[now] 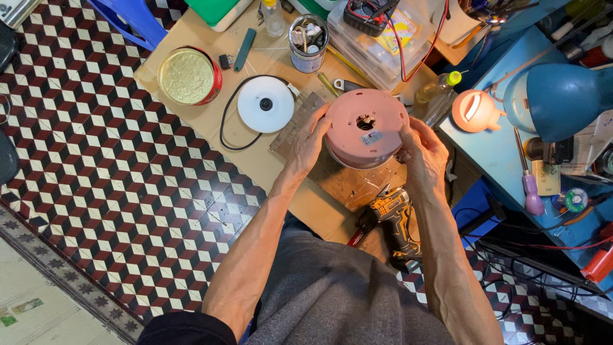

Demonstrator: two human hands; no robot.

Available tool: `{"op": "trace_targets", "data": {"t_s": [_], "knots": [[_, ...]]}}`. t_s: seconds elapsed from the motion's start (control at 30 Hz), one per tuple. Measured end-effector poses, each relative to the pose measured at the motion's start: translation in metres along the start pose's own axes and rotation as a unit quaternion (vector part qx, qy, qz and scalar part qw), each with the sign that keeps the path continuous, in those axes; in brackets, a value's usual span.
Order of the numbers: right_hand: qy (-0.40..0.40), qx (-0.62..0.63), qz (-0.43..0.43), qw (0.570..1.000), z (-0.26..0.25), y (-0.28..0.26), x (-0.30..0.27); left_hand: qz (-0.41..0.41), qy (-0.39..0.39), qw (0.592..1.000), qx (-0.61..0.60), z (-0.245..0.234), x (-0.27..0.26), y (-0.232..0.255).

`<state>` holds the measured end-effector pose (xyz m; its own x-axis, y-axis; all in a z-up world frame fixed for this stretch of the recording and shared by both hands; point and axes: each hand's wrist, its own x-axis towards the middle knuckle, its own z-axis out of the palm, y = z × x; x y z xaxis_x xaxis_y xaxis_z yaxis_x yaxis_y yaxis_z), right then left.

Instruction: The person disassembles a pink electric kettle using a cordless drill, removes screws from the base, and separates the outer shell from the inner metal pot. They then use a multimeter to test the heating element and internal wiring.

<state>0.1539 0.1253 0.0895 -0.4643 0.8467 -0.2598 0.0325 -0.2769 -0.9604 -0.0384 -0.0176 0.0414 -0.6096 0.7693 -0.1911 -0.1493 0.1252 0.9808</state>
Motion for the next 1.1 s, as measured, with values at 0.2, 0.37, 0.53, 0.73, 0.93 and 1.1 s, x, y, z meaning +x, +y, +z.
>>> {"op": "trace_targets", "data": {"t_s": [0.2, 0.37, 0.53, 0.73, 0.93, 1.1], "knots": [[-0.033, 0.102, 0.030, 0.994, 0.000, -0.032, 0.027, 0.011, -0.018, 0.998, -0.062, 0.002, 0.005, 0.008], [0.003, 0.199, 0.070, 0.977, -0.016, -0.041, 0.051, 0.083, -0.061, 0.993, -0.051, 0.007, 0.011, 0.012], [0.083, 0.315, 0.126, 0.937, -0.040, -0.029, 0.062, 0.103, -0.095, 0.989, -0.036, 0.025, 0.011, 0.025], [0.086, 0.410, 0.134, 0.898, -0.075, 0.014, 0.069, 0.173, -0.101, 0.979, -0.023, 0.044, 0.020, 0.041], [0.101, 0.471, 0.160, 0.862, -0.079, 0.056, 0.050, 0.070, 0.024, 0.995, 0.066, 0.071, 0.042, 0.028], [0.095, 0.485, 0.154, 0.856, -0.061, 0.063, 0.031, 0.166, 0.037, 0.983, 0.071, 0.092, 0.047, 0.005]]}}
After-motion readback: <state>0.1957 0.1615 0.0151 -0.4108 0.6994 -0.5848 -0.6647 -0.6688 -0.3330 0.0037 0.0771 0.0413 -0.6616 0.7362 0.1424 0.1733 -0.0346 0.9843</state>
